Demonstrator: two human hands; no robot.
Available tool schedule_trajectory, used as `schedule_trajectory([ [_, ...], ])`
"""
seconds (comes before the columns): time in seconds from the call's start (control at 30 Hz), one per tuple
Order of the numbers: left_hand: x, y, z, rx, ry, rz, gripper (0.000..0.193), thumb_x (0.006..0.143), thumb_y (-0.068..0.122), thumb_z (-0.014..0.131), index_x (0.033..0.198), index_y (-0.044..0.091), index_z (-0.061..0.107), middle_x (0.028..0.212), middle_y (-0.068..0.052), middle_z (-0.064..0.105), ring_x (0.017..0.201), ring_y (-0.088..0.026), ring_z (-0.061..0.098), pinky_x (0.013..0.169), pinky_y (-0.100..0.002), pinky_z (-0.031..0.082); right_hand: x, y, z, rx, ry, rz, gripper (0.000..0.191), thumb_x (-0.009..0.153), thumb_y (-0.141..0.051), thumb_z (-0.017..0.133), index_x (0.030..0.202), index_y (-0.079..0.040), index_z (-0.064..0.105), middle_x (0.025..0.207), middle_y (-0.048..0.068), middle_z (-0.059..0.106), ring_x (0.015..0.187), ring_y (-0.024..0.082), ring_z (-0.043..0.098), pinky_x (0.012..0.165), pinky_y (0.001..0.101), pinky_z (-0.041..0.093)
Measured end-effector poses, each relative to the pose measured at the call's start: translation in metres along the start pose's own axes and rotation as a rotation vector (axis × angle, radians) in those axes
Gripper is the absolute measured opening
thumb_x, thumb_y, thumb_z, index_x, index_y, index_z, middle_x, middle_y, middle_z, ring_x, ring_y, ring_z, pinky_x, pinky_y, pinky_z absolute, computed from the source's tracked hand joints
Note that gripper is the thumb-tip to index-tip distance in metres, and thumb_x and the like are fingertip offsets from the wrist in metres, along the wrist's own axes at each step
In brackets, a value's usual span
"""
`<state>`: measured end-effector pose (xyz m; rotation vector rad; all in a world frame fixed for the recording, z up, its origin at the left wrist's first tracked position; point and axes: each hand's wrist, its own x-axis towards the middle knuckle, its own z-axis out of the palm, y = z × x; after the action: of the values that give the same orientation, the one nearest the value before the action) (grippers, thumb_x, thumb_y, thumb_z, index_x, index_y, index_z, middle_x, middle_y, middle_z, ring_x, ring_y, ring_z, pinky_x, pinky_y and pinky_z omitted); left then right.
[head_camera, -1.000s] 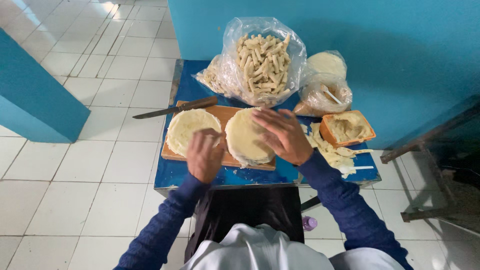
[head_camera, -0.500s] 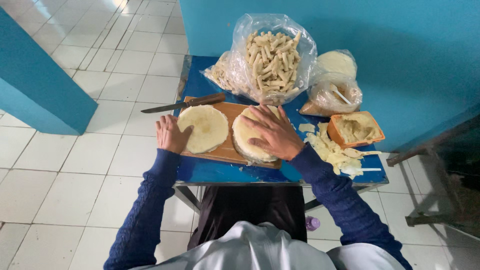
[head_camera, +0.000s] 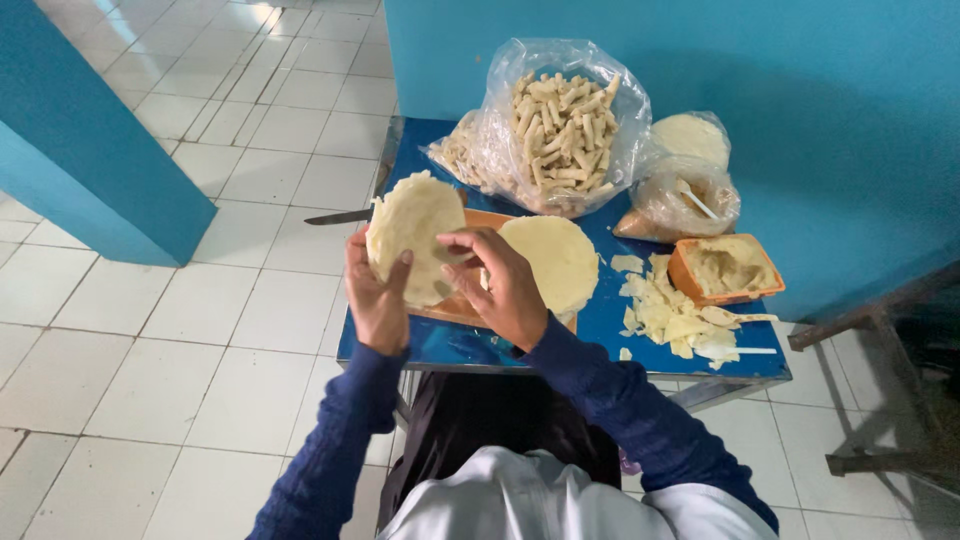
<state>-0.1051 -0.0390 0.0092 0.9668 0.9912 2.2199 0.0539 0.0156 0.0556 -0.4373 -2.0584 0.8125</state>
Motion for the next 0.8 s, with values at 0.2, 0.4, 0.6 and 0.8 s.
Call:
schedule_trajectory([
  [0.2,-0.032,-0.020,0.054,-0.299,-0.102,0.102,0.052,0.097,0.001,0.063,0.143,0.002,0.039,0.137,-0.007,0.050,0.129,-0.016,0.052,0.110,-0.029,0.043,0.016,-0.025,-0.010,-0.151,0.164,-0.149,0.042,0.086,-0.015,0.083,0.118,-0.002,0.060,0.124,0.014,0.065,0.108,0.028,0.071,0.091,0.0341,0.058],
  [0.4,-0.036,-0.033,0.082,-0.605,-0.187,0.047,0.044,0.100,0.000,0.058,0.139,0.005,0.038,0.139,-0.009,0.050,0.131,-0.017,0.050,0.113,-0.032,0.040,0.003,-0.030,-0.054,-0.248,0.117,-0.149,0.032,0.090,-0.011,0.080,0.116,-0.002,0.064,0.129,0.014,0.071,0.118,0.031,0.072,0.096,0.0350,0.057],
  [0.6,-0.034,-0.045,0.102,-0.597,-0.191,-0.034,0.029,0.106,-0.003,0.054,0.131,0.006,0.043,0.134,-0.007,0.054,0.126,-0.015,0.052,0.111,-0.031,0.041,-0.007,-0.025,-0.079,-0.241,0.140,-0.114,0.021,0.094,-0.007,0.075,0.112,-0.001,0.065,0.131,0.014,0.071,0.121,0.029,0.072,0.096,0.0352,0.059],
  [0.8,-0.037,-0.059,0.108,-0.600,-0.174,-0.084,0.020,0.107,0.000,0.054,0.124,0.006,0.045,0.125,-0.007,0.058,0.118,-0.013,0.056,0.106,-0.029,0.044,-0.009,-0.019,-0.088,-0.220,0.154,-0.073,0.013,0.095,-0.006,0.072,0.106,-0.002,0.065,0.127,0.013,0.074,0.113,0.027,0.076,0.091,0.0341,0.060],
])
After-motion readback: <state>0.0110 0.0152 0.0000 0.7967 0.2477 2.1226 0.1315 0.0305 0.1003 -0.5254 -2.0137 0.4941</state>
